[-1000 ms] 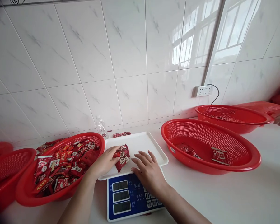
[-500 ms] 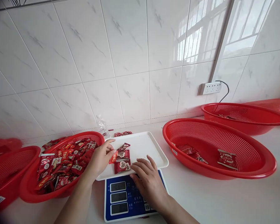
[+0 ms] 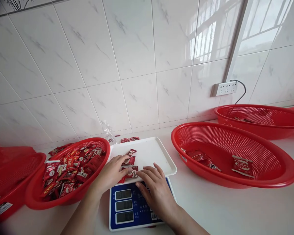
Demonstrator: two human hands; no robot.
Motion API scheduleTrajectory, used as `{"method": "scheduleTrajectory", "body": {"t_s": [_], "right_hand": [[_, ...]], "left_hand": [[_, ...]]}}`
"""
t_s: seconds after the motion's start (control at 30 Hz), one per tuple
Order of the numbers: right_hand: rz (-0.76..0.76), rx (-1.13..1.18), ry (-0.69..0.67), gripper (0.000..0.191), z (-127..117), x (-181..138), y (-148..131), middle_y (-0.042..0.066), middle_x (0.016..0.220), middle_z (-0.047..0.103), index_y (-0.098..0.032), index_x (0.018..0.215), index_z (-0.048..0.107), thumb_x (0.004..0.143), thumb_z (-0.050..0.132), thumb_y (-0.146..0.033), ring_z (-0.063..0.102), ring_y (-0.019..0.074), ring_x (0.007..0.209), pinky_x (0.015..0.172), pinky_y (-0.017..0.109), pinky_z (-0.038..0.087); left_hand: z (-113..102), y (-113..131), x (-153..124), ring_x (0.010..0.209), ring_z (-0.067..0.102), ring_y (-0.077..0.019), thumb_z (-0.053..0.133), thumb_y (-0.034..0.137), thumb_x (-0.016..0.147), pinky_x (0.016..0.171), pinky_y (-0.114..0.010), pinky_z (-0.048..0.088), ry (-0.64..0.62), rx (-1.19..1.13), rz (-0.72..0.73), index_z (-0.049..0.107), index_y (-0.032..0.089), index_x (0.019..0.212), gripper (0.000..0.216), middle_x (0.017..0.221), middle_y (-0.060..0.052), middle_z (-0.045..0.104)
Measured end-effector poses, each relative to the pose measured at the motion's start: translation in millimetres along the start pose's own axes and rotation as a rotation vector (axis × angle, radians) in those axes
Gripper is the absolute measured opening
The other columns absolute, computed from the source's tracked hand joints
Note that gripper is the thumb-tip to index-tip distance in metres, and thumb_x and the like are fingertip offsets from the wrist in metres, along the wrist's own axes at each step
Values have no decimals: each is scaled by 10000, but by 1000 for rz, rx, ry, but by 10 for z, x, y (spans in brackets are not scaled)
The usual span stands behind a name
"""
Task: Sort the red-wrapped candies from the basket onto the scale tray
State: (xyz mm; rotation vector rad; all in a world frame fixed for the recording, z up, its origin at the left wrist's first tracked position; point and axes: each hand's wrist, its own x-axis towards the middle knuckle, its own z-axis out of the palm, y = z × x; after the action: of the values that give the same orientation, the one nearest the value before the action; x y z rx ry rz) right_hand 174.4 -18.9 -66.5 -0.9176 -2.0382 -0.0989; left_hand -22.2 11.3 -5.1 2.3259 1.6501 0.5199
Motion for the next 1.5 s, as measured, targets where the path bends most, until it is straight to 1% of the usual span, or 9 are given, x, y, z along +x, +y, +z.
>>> {"method": "scheduleTrajectory", "body": {"t_s": [0.27, 0.5, 0.7, 0.83, 0.93, 1.03, 1.17, 1.33, 1.5], "right_hand": [[-12, 20, -21, 196, -18, 5, -5, 62, 985, 710, -228, 1098, 578, 926, 489, -257, 636, 225, 980, 960, 517, 436], [-2, 11, -8, 182, -14, 14, -7, 56, 956, 714, -232, 1066, 597, 916, 498, -257, 647, 219, 969, 957, 498, 450], [24, 79, 65, 312, 9, -24, -6, 63, 986, 711, -262, 1229, 512, 919, 489, -273, 656, 225, 973, 949, 486, 469], [159, 252, 135, 556, -4, -73, -20, 84, 1042, 696, -239, 1438, 232, 938, 444, -359, 679, 199, 931, 787, 341, 568], [186, 353, 108, 412, -36, -83, -24, 83, 1019, 708, -237, 1313, 426, 928, 465, -377, 697, 186, 871, 725, 281, 578], [254, 377, 108, 235, -76, -67, -20, 63, 913, 731, -234, 1084, 586, 915, 487, -365, 706, 187, 800, 677, 266, 578], [364, 380, 205, 223, -121, -33, -21, 31, 774, 722, -226, 994, 611, 906, 491, -393, 691, 167, 678, 611, 248, 567], [351, 371, 223, 234, -135, -17, -44, 24, 729, 708, -224, 969, 621, 899, 500, -412, 665, 153, 611, 554, 234, 551], [319, 363, 227, 189, -121, -15, -44, 1, 721, 702, -226, 977, 613, 901, 509, -363, 654, 133, 595, 555, 212, 539]], "left_hand": [[70, 21, 47, 1195, 476, -248, 546, 381, 863, 987, -360, 387, 17, -75, 37, 436, 257, 1367, 531, 1269, -57, 578], [125, 57, 93, 1046, 566, -230, 464, 283, 907, 883, -346, 449, 70, -64, 20, 603, 231, 1130, 268, 1094, -54, 656], [40, 120, 81, 959, 575, -217, 367, 295, 960, 837, -342, 451, 286, -52, 36, 624, 208, 1051, 286, 985, -60, 672], [-89, 375, -97, 876, 592, -173, 429, 344, 950, 788, -278, 457, 69, -276, 255, 660, 217, 969, 264, 910, -31, 671], [-134, 523, -201, 862, 599, -158, 462, 312, 941, 785, -253, 448, -114, -319, 365, 674, 224, 930, 230, 878, -18, 673], [-190, 479, -229, 887, 608, -162, 516, 341, 908, 781, -251, 458, -103, -336, 252, 640, 238, 993, 182, 952, -17, 672], [-323, 215, -230, 1023, 579, -219, 686, 384, 762, 856, -300, 448, -59, -207, 41, 571, 262, 1089, 367, 1124, -32, 630], [-335, 11, -198, 917, 589, -224, 660, 289, 746, 791, -304, 445, -194, -65, 17, 586, 241, 949, 221, 1015, -16, 644], [-304, -4, -166, 797, 576, -177, 542, 161, 765, 697, -251, 421, -203, -65, 34, 535, 210, 812, 68, 879, 7, 625]]}}
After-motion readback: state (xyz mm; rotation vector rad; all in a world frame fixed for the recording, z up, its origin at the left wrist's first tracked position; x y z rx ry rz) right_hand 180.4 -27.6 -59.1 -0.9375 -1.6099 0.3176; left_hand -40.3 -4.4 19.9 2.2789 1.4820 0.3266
